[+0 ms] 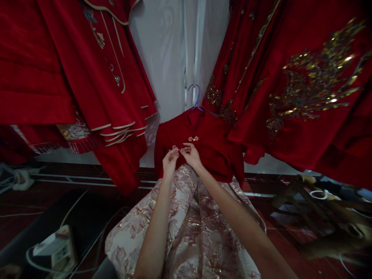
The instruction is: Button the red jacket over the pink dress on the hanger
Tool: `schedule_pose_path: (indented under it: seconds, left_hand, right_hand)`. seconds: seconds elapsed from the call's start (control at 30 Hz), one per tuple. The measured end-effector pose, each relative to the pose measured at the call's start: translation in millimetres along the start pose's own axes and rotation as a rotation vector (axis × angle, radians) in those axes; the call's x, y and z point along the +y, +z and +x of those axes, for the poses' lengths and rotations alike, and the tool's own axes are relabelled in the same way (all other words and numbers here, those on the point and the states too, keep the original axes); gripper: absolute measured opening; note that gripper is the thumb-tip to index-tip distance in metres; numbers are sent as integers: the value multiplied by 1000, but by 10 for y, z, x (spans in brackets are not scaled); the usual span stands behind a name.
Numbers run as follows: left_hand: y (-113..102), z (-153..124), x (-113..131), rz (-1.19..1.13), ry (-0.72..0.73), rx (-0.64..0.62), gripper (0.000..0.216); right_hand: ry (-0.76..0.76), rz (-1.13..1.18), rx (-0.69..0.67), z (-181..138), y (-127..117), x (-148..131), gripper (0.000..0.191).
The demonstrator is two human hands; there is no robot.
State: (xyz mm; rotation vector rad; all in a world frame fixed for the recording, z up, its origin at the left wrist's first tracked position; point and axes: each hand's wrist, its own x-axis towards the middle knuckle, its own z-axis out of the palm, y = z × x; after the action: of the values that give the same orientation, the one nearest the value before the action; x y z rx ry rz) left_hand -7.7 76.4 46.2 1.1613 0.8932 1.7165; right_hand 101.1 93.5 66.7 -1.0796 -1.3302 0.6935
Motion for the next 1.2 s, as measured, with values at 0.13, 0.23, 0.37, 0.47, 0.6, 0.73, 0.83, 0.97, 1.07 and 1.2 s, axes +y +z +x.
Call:
schedule_pose_path:
  seconds: [0.13, 0.23, 0.37, 0.47, 0.6, 0.73, 0.83, 0.97, 1.07, 1.2]
  left_hand:
    - [34, 8, -1, 49, 28, 28, 29]
    - [65, 31, 9, 105, 65, 66, 26]
    - [81, 37, 47, 221, 117, 99, 22]
    - [62, 18, 66, 295, 126, 102, 21]
    - [20, 6, 52, 325, 129, 86, 23]
    - [-28, 62, 21, 354, 122, 73, 23]
    - [-67, 165, 24, 385, 101, 31, 22]
    - [-90, 280, 60, 335, -9, -39, 19]
    - [-103, 255, 40, 245, -39, -75, 19]
    - [-247, 125, -107, 260, 57, 57, 20]
  right_hand:
    - [-2, -27, 12, -15, 0, -5, 32]
    - [-30, -45, 35, -28, 15, -14, 32]
    - [-85, -71, 45, -41, 24, -18, 30]
    - [-100, -105, 48, -41, 27, -25, 29]
    - [-131, -153, 36, -48, 19, -63, 29]
    - [-187, -203, 7, -79, 2, -130, 28]
    - [-227, -238, 14, -98, 7, -168, 25]
    - [-268, -266, 10, -96, -8, -177, 24]
    - [-243, -205, -85, -132, -122, -179, 29]
    - [-123, -201, -181, -330, -449, -198, 28]
